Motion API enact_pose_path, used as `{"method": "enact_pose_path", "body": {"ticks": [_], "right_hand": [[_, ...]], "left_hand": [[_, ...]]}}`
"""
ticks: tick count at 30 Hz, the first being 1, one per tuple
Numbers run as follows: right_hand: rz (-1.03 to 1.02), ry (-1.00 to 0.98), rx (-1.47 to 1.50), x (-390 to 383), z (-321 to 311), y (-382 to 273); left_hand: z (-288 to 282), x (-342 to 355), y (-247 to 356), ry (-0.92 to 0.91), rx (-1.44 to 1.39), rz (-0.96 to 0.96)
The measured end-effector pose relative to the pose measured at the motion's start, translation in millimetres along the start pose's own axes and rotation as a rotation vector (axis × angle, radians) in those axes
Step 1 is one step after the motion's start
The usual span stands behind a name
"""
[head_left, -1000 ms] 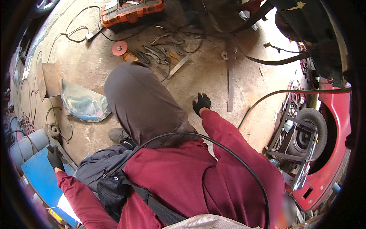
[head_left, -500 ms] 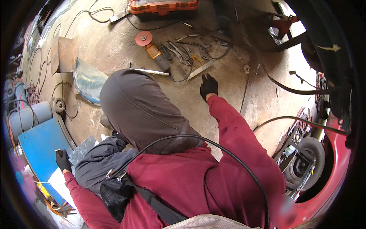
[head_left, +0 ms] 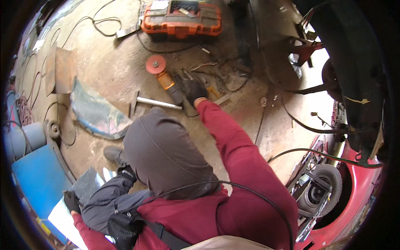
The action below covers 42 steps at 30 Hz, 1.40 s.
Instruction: The person sits on the floor and uses a hammer to repeatedly strike a curved metal sheet, shaping it. They then use a metal file to smooth the edges of the sheet. The person briefly adjusts their head-mounted camera before resuming the filing action.
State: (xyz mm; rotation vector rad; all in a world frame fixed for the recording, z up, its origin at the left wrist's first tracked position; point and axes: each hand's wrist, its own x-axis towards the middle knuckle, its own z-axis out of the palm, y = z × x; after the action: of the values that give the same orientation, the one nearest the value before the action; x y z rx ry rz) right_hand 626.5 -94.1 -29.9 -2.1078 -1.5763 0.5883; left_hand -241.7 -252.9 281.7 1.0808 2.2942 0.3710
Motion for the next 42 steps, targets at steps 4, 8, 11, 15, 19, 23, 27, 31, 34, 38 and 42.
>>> {"method": "enact_pose_path", "body": {"ticks": [4,8,11,15,19,23,27,31,34,38,42], "right_hand": [[0.161,-0.169,-0.047,34,6,-27],[0.293,-0.248,-0.079,55,13,-27],[0.37,-0.34,-0.098,66,14,-37],[0.347,-0.376,-0.043,57,4,-16],[0.511,-0.278,0.698,-1,-15,63],[0.605,-0.227,0.878,-96,-87,85],[0.771,-0.03,0.449,-148,-131,107],[0.877,0.108,0.198,-168,-135,113],[0.91,0.16,0.091,-167,-130,112],[0.966,0.222,-0.03,-172,-135,113],[1.012,0.248,-0.109,-175,-134,109]], "left_hand": [[17,1,2,-0.03,-0.011,0.007],[23,9,4,-0.067,-0.005,0.003],[18,11,-2,-0.047,-0.012,0.0],[8,17,-22,-0.008,0.036,0.086],[13,27,-23,0.049,0.022,0.191],[8,16,10,0.122,-0.124,0.226],[29,10,53,0.088,-0.163,0.266],[31,-7,52,0.082,-0.165,0.224],[17,-18,1,0.087,-0.211,0.117],[20,-12,-52,0.133,-0.271,0.078],[26,-12,-98,0.297,-0.4,-0.098]]}}
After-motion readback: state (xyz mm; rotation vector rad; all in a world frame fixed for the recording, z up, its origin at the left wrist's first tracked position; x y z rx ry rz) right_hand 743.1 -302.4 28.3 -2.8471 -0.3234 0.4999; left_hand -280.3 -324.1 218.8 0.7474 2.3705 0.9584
